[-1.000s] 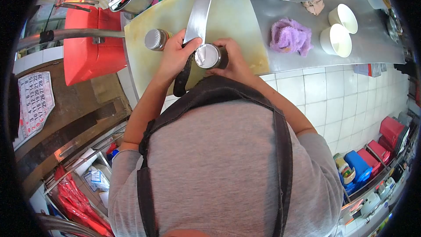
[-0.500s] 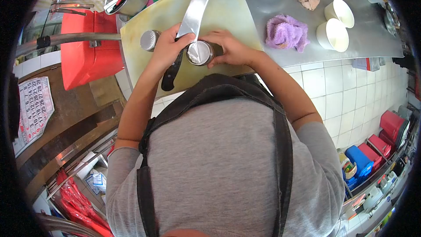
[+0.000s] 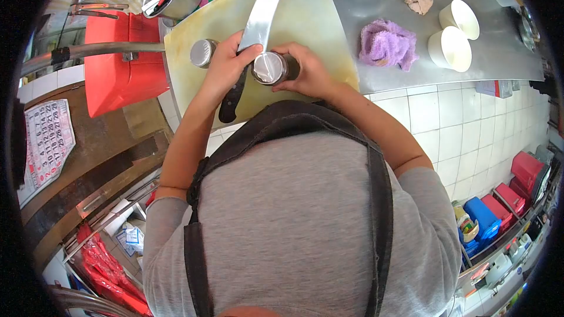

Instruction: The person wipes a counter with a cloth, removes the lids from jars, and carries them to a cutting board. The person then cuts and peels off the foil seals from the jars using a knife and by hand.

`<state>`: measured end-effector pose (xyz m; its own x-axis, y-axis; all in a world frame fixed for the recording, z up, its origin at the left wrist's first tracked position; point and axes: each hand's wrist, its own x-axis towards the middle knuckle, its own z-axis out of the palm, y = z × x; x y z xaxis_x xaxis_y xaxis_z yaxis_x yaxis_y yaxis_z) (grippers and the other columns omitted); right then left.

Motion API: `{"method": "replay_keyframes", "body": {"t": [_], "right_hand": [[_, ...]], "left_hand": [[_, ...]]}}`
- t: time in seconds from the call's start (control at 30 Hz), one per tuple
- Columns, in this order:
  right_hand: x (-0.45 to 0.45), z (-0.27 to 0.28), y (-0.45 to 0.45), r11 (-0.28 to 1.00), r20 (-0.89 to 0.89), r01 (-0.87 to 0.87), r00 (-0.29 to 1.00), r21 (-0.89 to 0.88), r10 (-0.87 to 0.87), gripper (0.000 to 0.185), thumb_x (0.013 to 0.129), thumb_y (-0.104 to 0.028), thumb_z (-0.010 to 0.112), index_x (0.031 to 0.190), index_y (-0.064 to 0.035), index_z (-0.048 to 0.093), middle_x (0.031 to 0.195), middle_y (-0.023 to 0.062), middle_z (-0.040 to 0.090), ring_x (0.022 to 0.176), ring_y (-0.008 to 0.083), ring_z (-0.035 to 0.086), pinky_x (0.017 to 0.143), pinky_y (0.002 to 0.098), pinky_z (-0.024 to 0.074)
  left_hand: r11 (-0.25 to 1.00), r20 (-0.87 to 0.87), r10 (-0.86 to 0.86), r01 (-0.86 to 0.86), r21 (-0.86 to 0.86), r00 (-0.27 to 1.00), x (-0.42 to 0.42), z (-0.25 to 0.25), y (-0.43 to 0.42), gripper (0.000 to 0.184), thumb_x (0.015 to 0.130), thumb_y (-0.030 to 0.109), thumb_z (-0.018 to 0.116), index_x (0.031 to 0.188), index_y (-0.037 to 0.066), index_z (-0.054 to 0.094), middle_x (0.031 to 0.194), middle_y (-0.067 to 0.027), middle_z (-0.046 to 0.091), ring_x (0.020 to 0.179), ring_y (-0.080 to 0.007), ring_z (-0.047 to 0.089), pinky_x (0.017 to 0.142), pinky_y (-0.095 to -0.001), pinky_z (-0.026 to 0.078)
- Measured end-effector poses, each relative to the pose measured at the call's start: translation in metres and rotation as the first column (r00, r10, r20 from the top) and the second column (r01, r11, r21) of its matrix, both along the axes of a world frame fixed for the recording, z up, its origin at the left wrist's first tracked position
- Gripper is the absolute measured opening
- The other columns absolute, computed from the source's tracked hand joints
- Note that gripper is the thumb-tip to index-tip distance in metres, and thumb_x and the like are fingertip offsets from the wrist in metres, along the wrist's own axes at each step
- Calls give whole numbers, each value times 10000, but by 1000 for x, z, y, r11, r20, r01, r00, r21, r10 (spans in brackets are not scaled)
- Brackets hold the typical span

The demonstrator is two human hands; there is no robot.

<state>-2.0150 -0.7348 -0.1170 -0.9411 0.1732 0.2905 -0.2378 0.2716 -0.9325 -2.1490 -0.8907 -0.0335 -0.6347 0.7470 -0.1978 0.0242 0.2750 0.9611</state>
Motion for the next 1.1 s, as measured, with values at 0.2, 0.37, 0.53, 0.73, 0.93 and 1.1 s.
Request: {"method": "replay_keyframes", "body": {"t": [0.2, 0.37, 0.53, 0.73, 0.93, 1.1], "right_hand": [[-4, 16, 20, 981, 159, -195, 969, 4, 192, 812, 616, -136, 954, 1326, -40, 572, 1306, 111, 621, 1232, 259, 580, 1081, 380, 436], [-4, 16, 26, 959, 124, -274, 957, 72, 264, 836, 626, -149, 936, 1361, -58, 550, 1317, 131, 609, 1238, 320, 555, 1072, 410, 423], [18, -1, -11, 999, 16, -25, 1000, 34, 25, 1014, 629, -197, 938, 1481, -83, 402, 1445, 158, 484, 1338, 372, 438, 1125, 451, 349], [7, -5, -29, 975, 34, 147, 987, 168, -154, 872, 641, -157, 933, 1386, -81, 487, 1330, 134, 550, 1268, 347, 486, 1085, 438, 371], [3, -6, -19, 978, -13, 82, 997, 190, -81, 839, 663, -167, 915, 1382, -85, 490, 1324, 132, 559, 1250, 349, 496, 1082, 442, 369], [2, -8, -10, 977, 4, 24, 1000, 210, -25, 866, 667, -173, 913, 1405, -79, 470, 1335, 141, 554, 1261, 354, 489, 1092, 446, 365]], "left_hand": [[996, 44, -62, 64, -54, 997, -2, 7, 10, 235, 939, 118, 659, 1134, -14, 654, 966, -30, 689, 896, -110, 608, 828, -296, 491], [997, 38, -42, 44, -61, 998, -2, 4, 3, 229, 948, 114, 662, 1142, -8, 656, 975, -7, 680, 899, -90, 598, 836, -274, 478], [993, 24, 99, -98, -58, 995, 10, -5, -2, 221, 955, 108, 667, 1148, -1, 659, 984, 15, 670, 897, -72, 586, 836, -254, 464], [994, 47, 105, -102, -49, 993, 10, 2, -1, 222, 953, 110, 668, 1145, 1, 658, 970, 15, 662, 901, -74, 585, 836, -255, 463], [997, 16, -9, 10, -74, 1000, 0, 9, 4, 223, 931, 87, 655, 1127, -19, 657, 970, -32, 691, 899, -113, 613, 826, -292, 494], [995, 11, -63, 64, -82, 998, -2, 6, 10, 227, 927, 104, 663, 1115, -23, 659, 976, -42, 695, 903, -121, 616, 833, -299, 495]]}}
